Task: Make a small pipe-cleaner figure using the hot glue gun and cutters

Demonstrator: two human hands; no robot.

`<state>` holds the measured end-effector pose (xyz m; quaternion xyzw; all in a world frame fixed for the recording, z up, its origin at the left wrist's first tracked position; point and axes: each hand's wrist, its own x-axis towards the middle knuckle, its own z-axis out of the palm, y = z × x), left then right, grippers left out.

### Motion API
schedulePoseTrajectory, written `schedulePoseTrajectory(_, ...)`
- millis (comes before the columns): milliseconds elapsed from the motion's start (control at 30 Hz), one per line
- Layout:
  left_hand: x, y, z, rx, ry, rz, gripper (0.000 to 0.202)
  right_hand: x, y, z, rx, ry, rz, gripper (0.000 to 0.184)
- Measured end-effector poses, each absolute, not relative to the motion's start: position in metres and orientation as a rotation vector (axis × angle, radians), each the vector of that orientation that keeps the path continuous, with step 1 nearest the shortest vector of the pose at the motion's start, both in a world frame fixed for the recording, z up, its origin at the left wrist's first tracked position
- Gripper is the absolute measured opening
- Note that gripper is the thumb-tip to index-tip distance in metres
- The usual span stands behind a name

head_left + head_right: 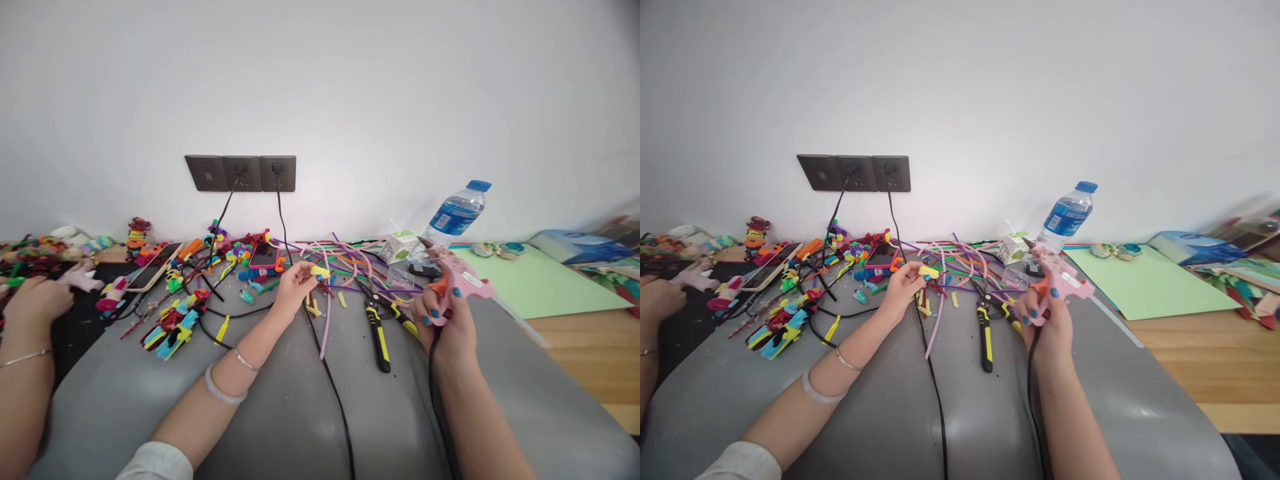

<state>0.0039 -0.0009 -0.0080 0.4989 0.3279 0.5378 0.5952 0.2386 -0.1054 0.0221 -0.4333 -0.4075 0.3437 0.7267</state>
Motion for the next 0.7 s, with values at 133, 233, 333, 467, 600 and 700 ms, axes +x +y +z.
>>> schedulePoseTrajectory(133,0.004,-0.001,-0.008,1.160,0.758,1.242,0.030,0.268,-0.141,0.014,-1.009,-0.645,0.744,0.024)
schedulePoseTrajectory(233,0.004,-0.002,-0.007,1.169,0.755,1.240,0.029,0.288,-0.170,0.001,-1.056,-0.421,0.751,0.013)
schedulePoseTrajectory(333,0.004,-0.002,-0.006,1.174,0.751,1.238,0.028,0.301,-0.187,-0.010,-1.119,-0.341,0.713,0.008)
schedulePoseTrajectory(467,0.003,-0.001,-0.007,1.174,0.766,1.235,0.029,0.305,-0.189,-0.007,-1.141,-0.106,0.790,0.010)
schedulePoseTrajectory(600,0.001,0.002,-0.008,1.184,0.780,1.252,0.029,0.285,-0.197,0.022,-1.212,0.003,0.935,0.026)
schedulePoseTrajectory(700,0.000,0.003,-0.008,1.174,0.785,1.275,0.029,0.258,-0.223,0.052,-1.341,-0.141,0.915,0.020)
